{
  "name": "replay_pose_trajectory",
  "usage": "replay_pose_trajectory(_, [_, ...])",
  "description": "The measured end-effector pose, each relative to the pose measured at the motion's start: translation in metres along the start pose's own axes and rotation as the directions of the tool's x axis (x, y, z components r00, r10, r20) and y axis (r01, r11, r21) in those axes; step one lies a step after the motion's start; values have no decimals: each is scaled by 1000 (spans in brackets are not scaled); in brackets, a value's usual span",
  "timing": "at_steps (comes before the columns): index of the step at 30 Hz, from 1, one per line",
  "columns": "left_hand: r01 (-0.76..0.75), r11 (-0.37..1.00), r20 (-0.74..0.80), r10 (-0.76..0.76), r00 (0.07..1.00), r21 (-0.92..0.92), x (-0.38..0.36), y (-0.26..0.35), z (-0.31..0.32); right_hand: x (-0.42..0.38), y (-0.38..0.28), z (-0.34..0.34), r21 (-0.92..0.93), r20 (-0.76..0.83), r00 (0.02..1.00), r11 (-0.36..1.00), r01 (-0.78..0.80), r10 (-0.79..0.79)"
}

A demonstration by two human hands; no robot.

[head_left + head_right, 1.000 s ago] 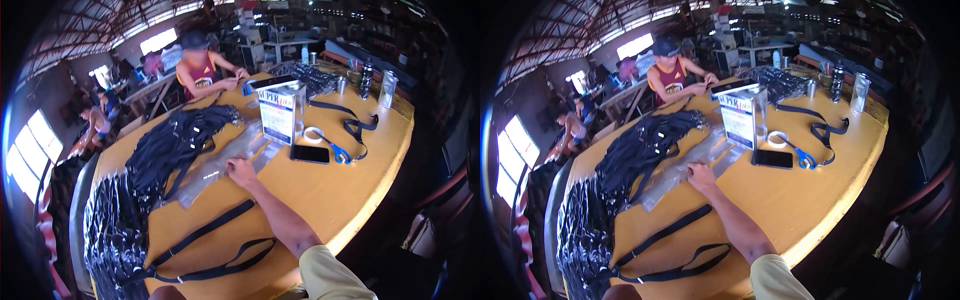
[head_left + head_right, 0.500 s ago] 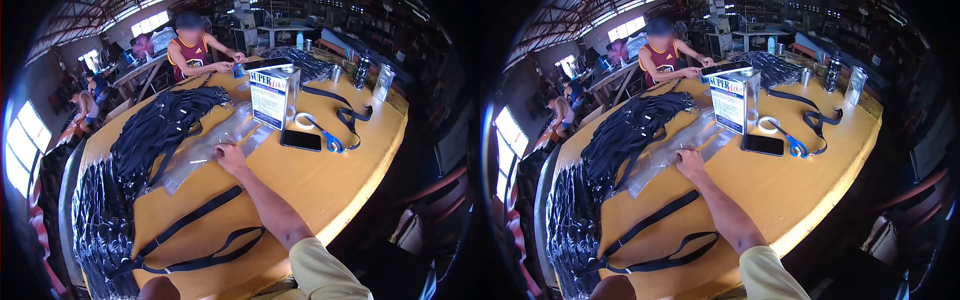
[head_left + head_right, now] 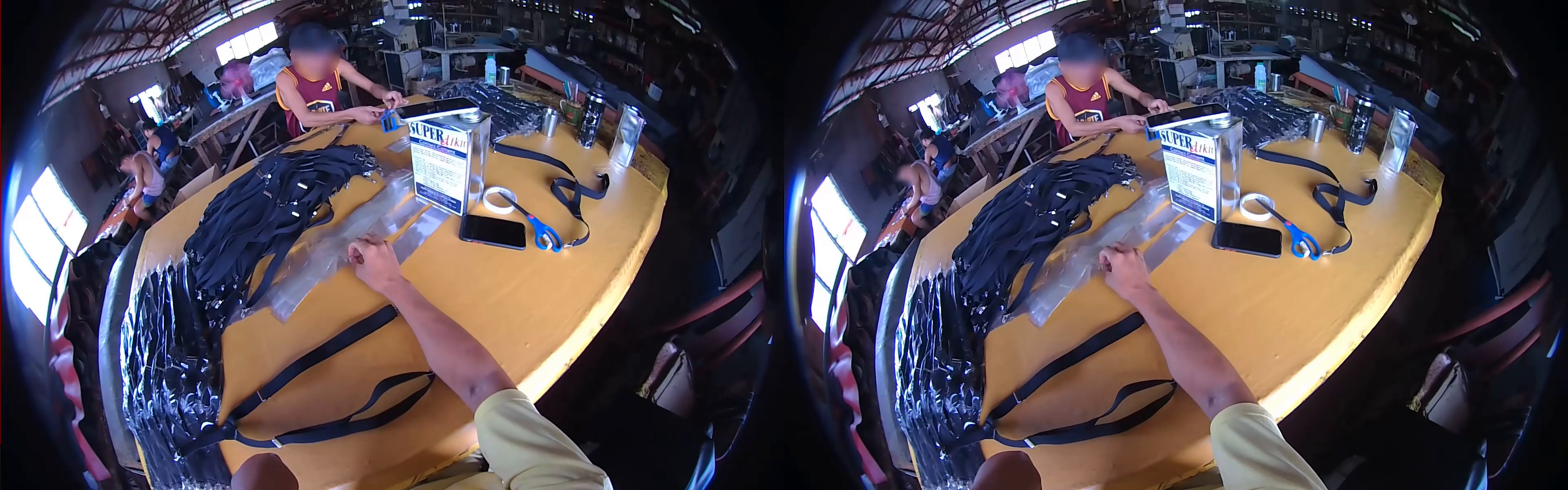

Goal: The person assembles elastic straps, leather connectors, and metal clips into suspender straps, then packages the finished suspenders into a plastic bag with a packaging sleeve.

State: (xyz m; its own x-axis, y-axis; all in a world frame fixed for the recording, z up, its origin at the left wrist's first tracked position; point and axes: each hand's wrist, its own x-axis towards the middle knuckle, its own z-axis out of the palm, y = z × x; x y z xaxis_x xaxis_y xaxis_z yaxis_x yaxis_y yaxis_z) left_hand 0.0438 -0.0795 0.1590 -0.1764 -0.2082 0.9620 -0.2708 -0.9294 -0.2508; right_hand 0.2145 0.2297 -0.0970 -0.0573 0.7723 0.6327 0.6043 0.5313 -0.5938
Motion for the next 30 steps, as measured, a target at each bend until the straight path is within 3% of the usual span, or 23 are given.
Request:
replay_pose_trajectory(7, [36,999,14,-36,999,-32,2,-5,-2,-3,2,6,-13,-21,996,996,88,-88])
replay_pose_trajectory(10, [35,999,7,-35,999,-29,-1,-6,-1,-3,0,4,19,17,998,998,54,-54])
replay_pose_trajectory(12, [51,997,5,-51,999,-50,-1,-9,-1,-5,-3,3,-96,-4,999,994,54,-54])
replay_pose_trajectory(18, [67,997,3,-67,998,-49,-2,-8,-1,-4,0,6,-12,2,999,999,36,-36])
replay_pose_trajectory(28, [82,992,-41,-86,995,-98,-9,-16,1,-2,-1,2,-43,-1,999,998,50,-50])
replay_pose_trajectory(30, [90,989,-49,-96,994,-116,-9,-17,1,-3,-3,0,-32,128,990,998,-51,55])
